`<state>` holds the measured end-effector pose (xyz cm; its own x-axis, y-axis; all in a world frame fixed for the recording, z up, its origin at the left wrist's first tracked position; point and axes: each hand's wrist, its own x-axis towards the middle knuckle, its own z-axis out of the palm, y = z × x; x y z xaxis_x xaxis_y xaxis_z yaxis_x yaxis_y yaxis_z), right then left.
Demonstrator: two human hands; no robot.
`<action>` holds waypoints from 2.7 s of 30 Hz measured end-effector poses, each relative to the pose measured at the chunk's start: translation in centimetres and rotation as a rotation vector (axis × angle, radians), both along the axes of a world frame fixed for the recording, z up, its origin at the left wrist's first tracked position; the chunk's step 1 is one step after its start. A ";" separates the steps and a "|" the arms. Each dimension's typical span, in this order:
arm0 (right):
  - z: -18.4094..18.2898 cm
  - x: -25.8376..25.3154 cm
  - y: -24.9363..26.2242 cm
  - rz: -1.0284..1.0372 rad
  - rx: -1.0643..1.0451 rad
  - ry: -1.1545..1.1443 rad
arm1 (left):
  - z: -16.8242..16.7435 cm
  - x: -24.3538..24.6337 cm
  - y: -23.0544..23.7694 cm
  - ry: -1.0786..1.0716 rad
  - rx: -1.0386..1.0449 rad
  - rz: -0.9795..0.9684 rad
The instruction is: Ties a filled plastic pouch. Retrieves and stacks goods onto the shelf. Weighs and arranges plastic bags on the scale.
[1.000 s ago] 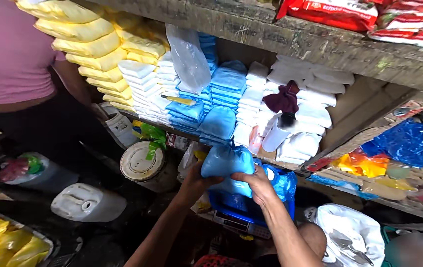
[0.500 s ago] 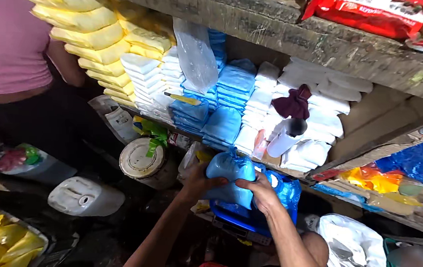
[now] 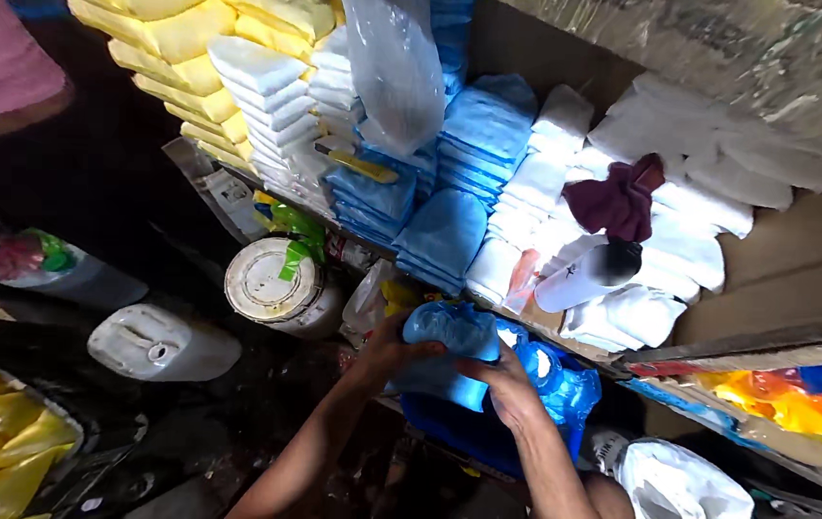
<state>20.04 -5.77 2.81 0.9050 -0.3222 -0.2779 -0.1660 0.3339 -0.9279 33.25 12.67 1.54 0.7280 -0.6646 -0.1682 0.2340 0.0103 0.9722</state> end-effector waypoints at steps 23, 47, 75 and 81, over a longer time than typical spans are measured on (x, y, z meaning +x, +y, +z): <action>0.3 24.7 -9.5 -0.311 0.194 0.133 | -6.9 8.7 -9.5 0.005 -0.070 0.669; -2.4 29.9 -11.0 0.365 -1.793 0.043 | -9.1 9.1 -20.8 -0.366 0.211 1.099; -3.3 31.0 -12.1 0.538 -1.724 -0.063 | -10.2 8.6 -21.6 -0.328 0.244 1.082; -0.5 29.3 -11.3 0.555 -1.575 0.007 | -10.3 8.8 -17.6 -0.336 0.033 0.861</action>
